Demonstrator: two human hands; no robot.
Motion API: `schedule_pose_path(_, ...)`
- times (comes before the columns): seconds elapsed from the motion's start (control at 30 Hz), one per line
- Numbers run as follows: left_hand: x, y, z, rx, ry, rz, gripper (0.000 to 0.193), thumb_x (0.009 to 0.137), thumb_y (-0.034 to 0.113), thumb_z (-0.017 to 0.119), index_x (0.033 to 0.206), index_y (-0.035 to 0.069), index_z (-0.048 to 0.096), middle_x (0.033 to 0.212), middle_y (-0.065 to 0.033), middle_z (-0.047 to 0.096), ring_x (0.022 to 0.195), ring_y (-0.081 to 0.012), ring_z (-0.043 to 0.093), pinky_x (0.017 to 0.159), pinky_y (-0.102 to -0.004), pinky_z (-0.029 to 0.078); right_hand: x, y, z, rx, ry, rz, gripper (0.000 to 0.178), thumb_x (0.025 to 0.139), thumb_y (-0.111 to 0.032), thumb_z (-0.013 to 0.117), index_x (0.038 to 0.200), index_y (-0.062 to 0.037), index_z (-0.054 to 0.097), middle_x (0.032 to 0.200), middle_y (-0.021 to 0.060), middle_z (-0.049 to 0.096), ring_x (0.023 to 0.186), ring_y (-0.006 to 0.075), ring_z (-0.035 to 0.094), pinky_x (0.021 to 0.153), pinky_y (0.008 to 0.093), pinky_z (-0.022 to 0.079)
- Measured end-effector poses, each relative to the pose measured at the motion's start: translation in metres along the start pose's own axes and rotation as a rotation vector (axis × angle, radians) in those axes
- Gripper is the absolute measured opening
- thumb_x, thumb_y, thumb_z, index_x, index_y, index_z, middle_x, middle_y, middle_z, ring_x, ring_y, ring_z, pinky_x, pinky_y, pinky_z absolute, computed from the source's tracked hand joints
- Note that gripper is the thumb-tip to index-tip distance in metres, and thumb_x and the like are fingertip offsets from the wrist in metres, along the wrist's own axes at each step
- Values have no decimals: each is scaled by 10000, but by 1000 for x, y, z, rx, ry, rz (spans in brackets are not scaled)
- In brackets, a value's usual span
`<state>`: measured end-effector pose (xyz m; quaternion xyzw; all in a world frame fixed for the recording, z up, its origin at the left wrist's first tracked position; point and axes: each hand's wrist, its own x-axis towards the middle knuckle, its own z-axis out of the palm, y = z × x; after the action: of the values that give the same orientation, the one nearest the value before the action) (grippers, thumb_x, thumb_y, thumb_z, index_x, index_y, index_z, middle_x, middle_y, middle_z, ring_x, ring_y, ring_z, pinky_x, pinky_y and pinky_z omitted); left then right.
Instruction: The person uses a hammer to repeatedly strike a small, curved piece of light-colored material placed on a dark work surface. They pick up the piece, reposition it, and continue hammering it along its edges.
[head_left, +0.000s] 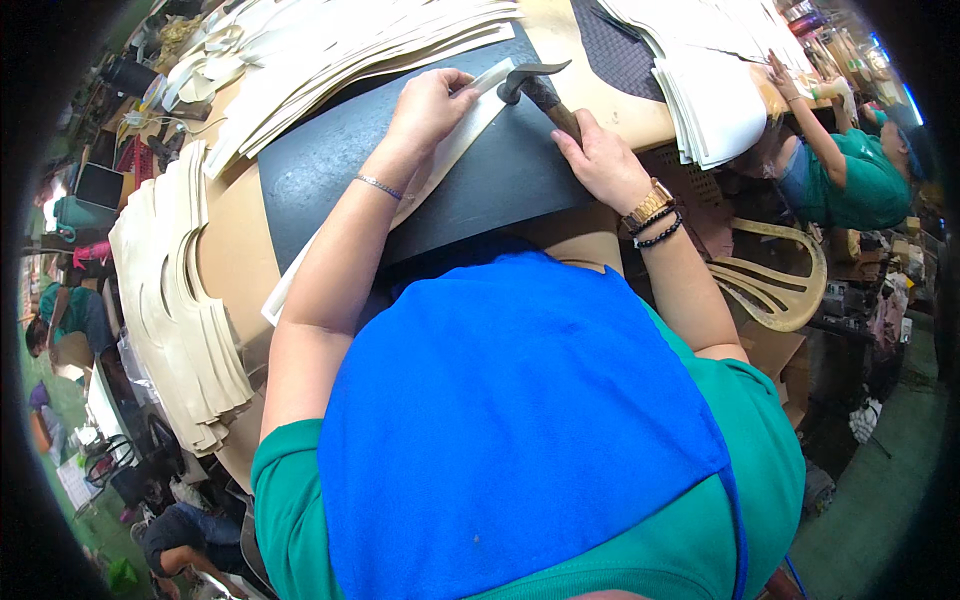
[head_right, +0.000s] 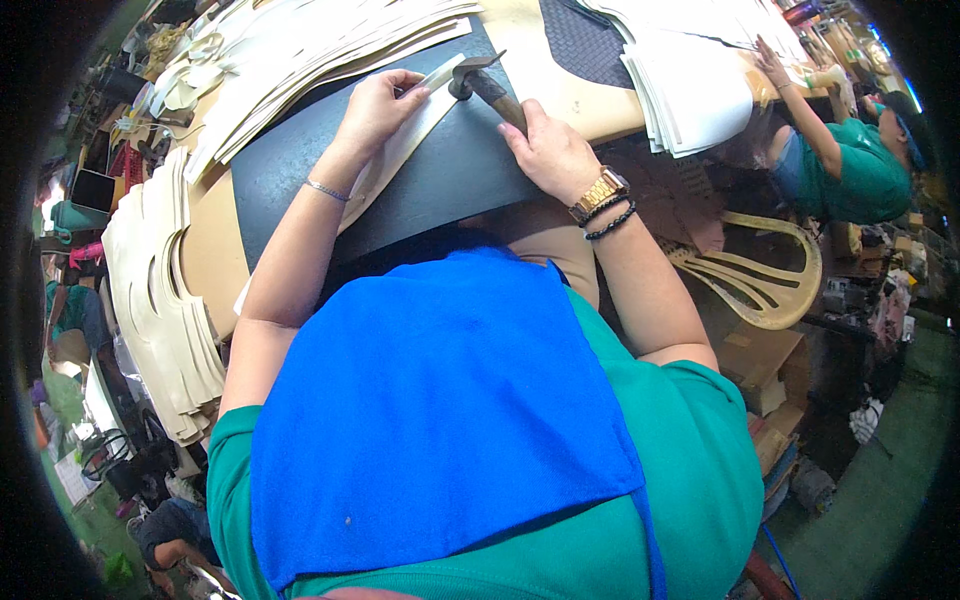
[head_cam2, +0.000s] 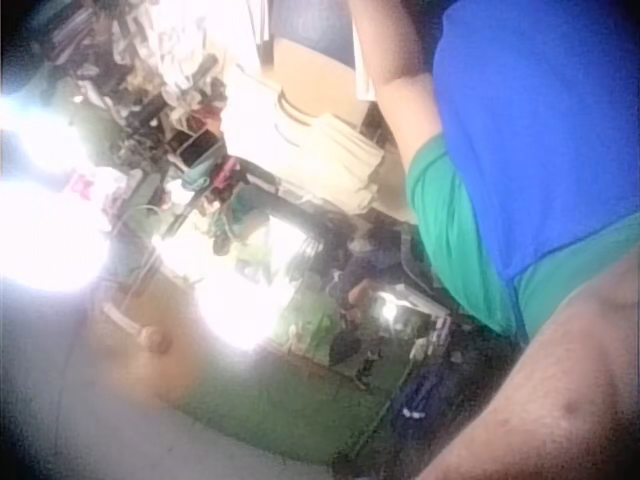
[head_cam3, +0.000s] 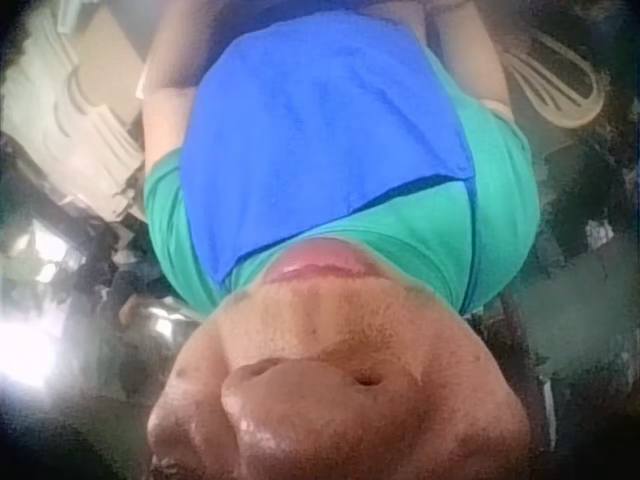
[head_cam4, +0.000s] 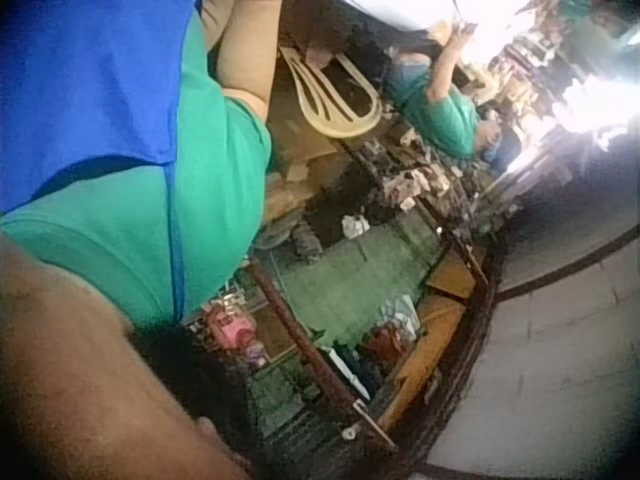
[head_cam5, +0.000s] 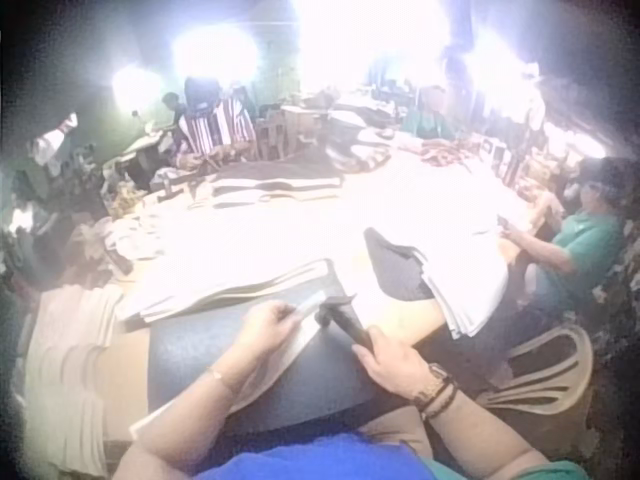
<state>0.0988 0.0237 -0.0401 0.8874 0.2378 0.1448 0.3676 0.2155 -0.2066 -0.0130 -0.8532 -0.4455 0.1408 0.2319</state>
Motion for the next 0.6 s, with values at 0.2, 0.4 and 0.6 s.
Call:
schedule_pose_path(0.2, -8, 4, 5, 274, 131, 197, 254, 869, 266, 677, 994, 52, 732, 942, -135, 683, 894, -295, 671, 779, -383, 542, 13, -8, -18, -180, 45, -75, 394, 976, -382, 545, 1120, -16, 518, 900, 283, 651, 883, 465, 632, 757, 513, 504)
schedule_pose_path(0.4, -7, 2, 11, 518, 134, 358, 194, 880, 217, 626, 947, 75, 740, 957, -133, 664, 926, -301, 658, 792, -430, 535, 46, -27, -18, -318, 57, -261, 319, 974, -356, 540, 1052, -48, 524, 837, 226, 644, 813, 418, 643, 709, 487, 514)
schedule_pose_path(0.6, -24, -9, -15, 111, 16, 115, 205, 884, 211, 615, 961, 68, 741, 967, -141, 664, 943, -318, 654, 819, -424, 529, 55, -14, -20, -281, -36, -268, 344, 985, -367, 524, 1073, -35, 527, 848, 226, 640, 828, 410, 643, 722, 475, 510)
